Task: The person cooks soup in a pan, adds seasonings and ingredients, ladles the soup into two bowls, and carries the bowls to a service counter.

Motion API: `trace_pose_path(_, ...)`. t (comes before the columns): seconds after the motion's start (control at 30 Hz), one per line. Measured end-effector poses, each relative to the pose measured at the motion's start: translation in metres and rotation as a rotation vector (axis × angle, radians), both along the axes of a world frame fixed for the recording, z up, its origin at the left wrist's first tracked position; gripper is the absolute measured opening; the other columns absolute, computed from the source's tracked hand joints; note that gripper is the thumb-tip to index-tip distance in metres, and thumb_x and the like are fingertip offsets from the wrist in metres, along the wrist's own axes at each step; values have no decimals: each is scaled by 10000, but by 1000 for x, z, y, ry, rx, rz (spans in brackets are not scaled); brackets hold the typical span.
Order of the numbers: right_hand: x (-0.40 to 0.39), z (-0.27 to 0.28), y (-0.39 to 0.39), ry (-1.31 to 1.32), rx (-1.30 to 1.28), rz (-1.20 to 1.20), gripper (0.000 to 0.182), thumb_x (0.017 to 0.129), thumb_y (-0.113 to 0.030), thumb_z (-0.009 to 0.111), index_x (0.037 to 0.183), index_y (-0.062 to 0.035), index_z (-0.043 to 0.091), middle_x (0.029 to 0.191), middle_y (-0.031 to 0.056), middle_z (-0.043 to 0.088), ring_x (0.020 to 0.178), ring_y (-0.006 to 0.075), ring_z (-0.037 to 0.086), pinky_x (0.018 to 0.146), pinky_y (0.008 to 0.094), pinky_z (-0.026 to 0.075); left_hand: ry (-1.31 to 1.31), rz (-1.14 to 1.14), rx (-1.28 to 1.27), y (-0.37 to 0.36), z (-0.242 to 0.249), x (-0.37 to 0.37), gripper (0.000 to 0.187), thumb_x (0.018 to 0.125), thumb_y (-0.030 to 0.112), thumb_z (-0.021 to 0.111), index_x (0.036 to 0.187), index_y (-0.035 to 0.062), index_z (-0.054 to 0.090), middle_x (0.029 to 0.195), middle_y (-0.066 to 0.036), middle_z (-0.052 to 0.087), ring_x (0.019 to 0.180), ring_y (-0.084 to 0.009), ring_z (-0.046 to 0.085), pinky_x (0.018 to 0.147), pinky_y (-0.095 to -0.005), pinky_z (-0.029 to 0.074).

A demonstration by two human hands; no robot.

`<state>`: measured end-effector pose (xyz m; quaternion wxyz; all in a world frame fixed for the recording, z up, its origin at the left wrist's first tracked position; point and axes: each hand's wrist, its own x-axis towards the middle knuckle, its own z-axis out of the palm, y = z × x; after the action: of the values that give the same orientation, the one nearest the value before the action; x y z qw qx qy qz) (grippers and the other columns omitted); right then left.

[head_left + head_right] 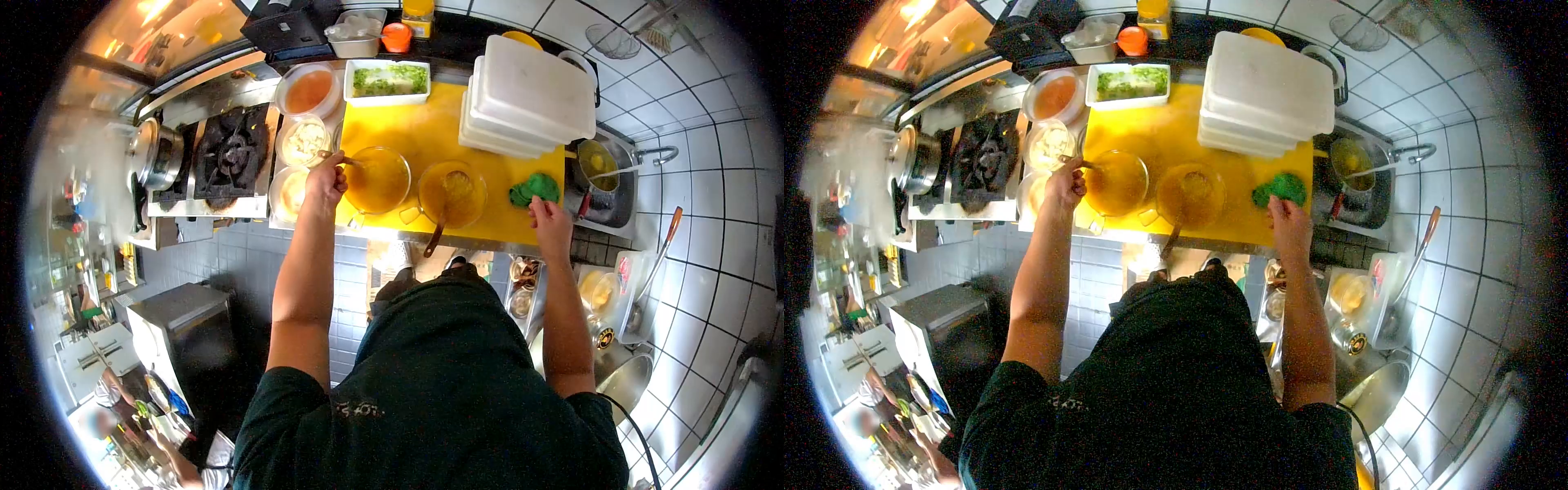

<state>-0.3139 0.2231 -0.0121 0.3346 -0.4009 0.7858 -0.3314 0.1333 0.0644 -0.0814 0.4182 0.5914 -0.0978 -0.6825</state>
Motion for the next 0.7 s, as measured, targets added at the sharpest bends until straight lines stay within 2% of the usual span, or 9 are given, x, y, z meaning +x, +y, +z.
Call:
trace_pose_path(0.03, -3, -3, 3, 4, -10, -8, 430, 957, -406, 613, 932, 13, 708, 781, 84, 714, 675, 150, 661, 631, 318, 516, -54, 27, -43, 4, 12, -5, 159, 958, 176, 625, 878, 40, 604, 630, -8, 493, 441, -125, 461, 401, -240, 371)
trace_pose_path(0.13, -1, 1, 11, 45, 34, -32, 426, 956, -408, 612, 951, 6, 713, 791, 82, 720, 674, 151, 662, 634, 315, 517, -237, -29, -207, 26, 50, -12, 157, 954, 146, 623, 889, 4, 613, 684, -59, 584, 501, -158, 567, 451, -260, 457)
trace_pose_path(0.23, -1, -10, 18, 20, -31, -88, 422, 956, -408, 611, 947, 1, 714, 793, 83, 723, 663, 158, 660, 626, 315, 515, -258, -81, -375, 50, 73, -10, 138, 949, 107, 622, 925, -29, 616, 745, -104, 636, 566, -184, 631, 527, -276, 519)
trace_pose_path(0.33, 2, -12, 23, 24, -36, -109, 415, 955, -403, 613, 926, -1, 709, 770, 79, 716, 644, 154, 650, 608, 320, 508, -398, -200, -557, 76, 85, -9, 135, 957, 70, 613, 993, -57, 638, 794, -102, 670, 645, -161, 663, 606, -273, 546)
trace_pose_path(0.4, 8, -7, 23, 18, -31, -125, 366, 959, -332, 628, 906, 24, 698, 759, 56, 680, 631, 113, 594, 595, 277, 472, -497, -308, -696, 92, 81, -3, 125, 958, 38, 611, 1025, -56, 655, 843, -81, 694, 717, -132, 678, 655, -264, 552)
trace_pose_path(0.43, 11, -4, 24, 16, -29, -135, 343, 961, -296, 635, 896, 36, 692, 753, 45, 662, 624, 92, 566, 588, 255, 454, -681, -444, -765, 101, 91, -2, 126, 938, 12, 618, 1040, -45, 667, 876, -111, 708, 750, -158, 694, 679, -277, 556)
trace_pose_path(0.5, 9, -12, 27, 66, -56, -107, 383, 954, -358, 626, 899, 15, 693, 740, 67, 687, 626, 128, 613, 600, 299, 483, -964, -629, -1158, 110, 110, 4, 143, 895, -14, 642, 1032, -30, 678, 906, -153, 708, 766, -233, 707, 674, -312, 564)
trace_pose_path(0.6, 15, -15, 27, 77, -92, -109, 401, 948, -385, 624, 891, 5, 696, 734, 80, 696, 631, 158, 642, 615, 317, 499, -1094, -732, -1379, 111, 115, 10, 182, 848, -1, 682, 1030, -15, 684, 921, -173, 700, 795, -309, 698, 680, -355, 570)
trace_pose_path(0.7, 38, -5, 25, 73, -126, -142, 385, 938, -374, 633, 880, 2, 698, 746, 94, 696, 647, 184, 656, 630, 322, 505, -1208, -752, -1421, 103, 89, 16, 200, 832, 36, 714, 1026, -4, 689, 923, -158, 701, 794, -326, 692, 692, -366, 572)
